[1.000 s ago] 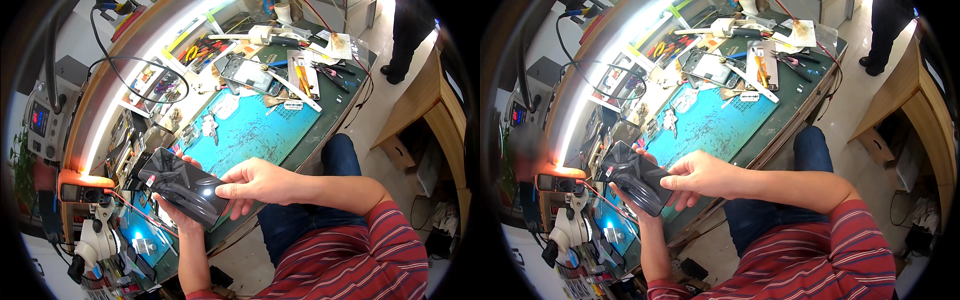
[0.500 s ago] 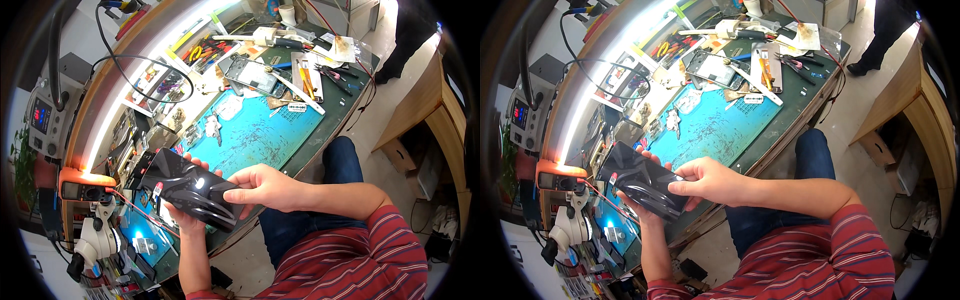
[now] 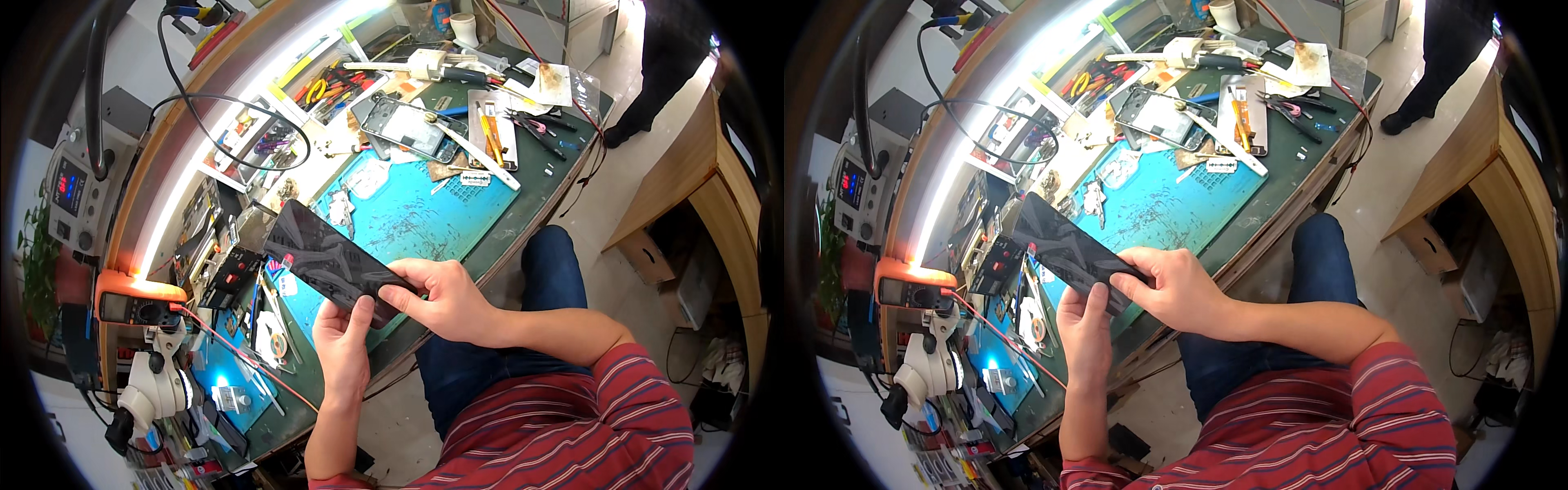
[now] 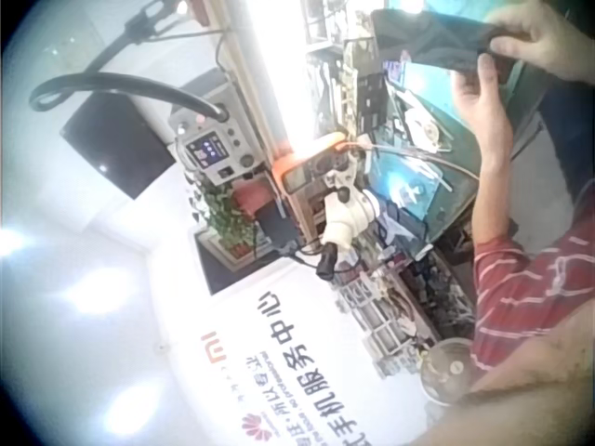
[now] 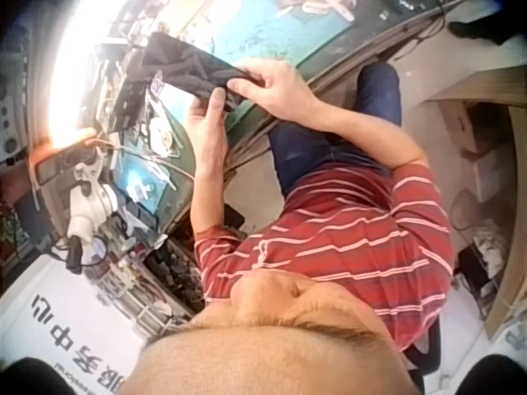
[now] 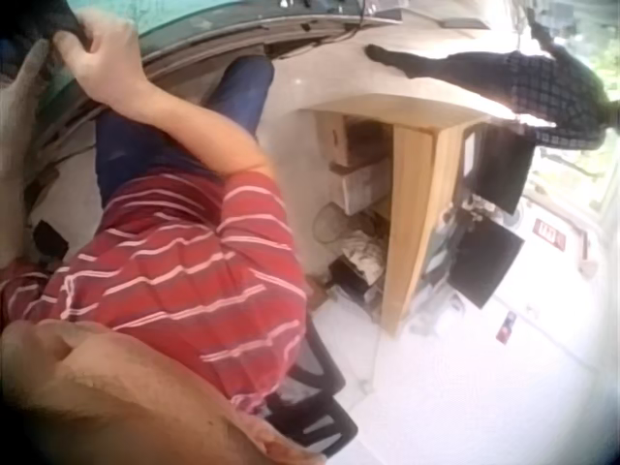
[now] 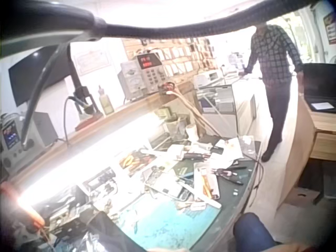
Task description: The person removes a protective film from a smartphone screen, cleans the device with a wipe, and uses tweezers to adjust internal components on the motherboard. The person then reassembles the phone and inspects the exterior.
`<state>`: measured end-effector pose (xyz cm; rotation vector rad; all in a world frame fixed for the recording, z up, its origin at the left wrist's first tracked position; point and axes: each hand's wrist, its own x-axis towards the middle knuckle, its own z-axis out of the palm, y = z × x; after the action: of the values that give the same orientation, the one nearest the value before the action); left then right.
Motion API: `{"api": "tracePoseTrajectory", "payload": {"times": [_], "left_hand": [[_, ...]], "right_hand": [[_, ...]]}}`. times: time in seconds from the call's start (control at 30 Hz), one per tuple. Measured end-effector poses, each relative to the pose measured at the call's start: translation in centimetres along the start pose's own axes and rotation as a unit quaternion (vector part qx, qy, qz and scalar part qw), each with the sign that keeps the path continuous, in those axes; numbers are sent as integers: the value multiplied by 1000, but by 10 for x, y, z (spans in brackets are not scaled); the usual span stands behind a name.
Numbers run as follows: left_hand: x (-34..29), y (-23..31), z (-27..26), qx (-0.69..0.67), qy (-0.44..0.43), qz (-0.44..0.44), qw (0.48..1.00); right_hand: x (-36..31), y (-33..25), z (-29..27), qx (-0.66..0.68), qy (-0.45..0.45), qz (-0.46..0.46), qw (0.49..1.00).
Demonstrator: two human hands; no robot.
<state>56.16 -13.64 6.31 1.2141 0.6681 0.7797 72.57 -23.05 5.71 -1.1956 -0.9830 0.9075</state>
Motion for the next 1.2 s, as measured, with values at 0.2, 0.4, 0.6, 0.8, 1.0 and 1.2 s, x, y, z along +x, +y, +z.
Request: {"api": "tracePoseTrajectory", "payload": {"times": [0.2,0.4,0.6,0.8,1.0,1.2], "left_hand": [[-9,9,-4,26,-45,-28,998],[-18,17,6,30,-40,-33,998],[-26,13,8,99,-57,-15,993],[-32,12,0,-9,-12,18,1000],[-35,13,6,-66,8,49,997],[-39,12,8,-36,0,51,998]], "right_hand": [[-6,14,6,119,53,-6,991],[-11,14,3,143,29,-1,989],[-20,1,-6,70,6,-9,997],[-36,-8,-10,1,1,-37,999],[-45,-5,-13,5,-4,-68,998],[-52,-5,-17,3,-1,-59,998]]}}
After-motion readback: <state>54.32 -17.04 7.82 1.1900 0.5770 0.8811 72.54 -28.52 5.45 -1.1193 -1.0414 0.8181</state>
